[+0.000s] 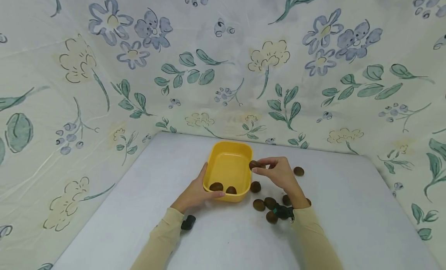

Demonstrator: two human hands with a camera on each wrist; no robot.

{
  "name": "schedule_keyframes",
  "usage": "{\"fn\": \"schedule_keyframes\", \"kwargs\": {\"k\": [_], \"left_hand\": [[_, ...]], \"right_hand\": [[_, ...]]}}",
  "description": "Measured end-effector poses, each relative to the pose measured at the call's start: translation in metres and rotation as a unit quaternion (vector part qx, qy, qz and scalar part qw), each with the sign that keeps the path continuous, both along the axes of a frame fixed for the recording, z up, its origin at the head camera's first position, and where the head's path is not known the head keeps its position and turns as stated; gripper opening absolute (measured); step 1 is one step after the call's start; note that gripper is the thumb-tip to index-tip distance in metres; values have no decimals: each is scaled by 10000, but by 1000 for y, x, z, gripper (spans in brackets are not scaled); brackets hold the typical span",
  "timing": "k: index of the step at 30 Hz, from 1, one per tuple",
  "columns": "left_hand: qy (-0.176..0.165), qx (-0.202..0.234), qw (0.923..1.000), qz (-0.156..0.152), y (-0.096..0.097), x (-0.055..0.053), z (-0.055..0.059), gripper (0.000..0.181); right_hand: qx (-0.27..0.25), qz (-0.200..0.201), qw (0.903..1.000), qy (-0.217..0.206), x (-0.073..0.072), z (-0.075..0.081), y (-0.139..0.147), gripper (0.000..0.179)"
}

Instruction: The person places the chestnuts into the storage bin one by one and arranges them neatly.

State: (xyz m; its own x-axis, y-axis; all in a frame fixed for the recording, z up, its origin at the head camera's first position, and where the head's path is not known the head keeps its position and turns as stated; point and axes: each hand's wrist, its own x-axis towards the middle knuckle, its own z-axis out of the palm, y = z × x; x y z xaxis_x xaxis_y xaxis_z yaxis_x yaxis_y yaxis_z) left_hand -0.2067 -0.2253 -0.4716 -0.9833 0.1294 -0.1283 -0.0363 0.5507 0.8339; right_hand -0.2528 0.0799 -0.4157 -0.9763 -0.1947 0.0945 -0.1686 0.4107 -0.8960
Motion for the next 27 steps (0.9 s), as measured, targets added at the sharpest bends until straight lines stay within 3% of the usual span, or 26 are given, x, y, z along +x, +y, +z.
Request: {"fn": "schedule_keyframes", "kwargs": {"k": [5,12,18,27], "left_hand": [[20,-3,10000,-2,0,-1,-2,134],[102,34,9999,-65,-1,-1,-2,133],[131,59,9998,-99,0,-1,0,134],[82,-99,9999,-107,-2,-1,-1,134]], "right_hand": [[-178,48,9996,-210,-2,-2,-19,43],[-309,66,9995,7,-7,-5,-45,36],[-434,87,9989,-121,-9,-6,-64,35],[-160,244,9995,-116,-11,-14,-85,32]]}}
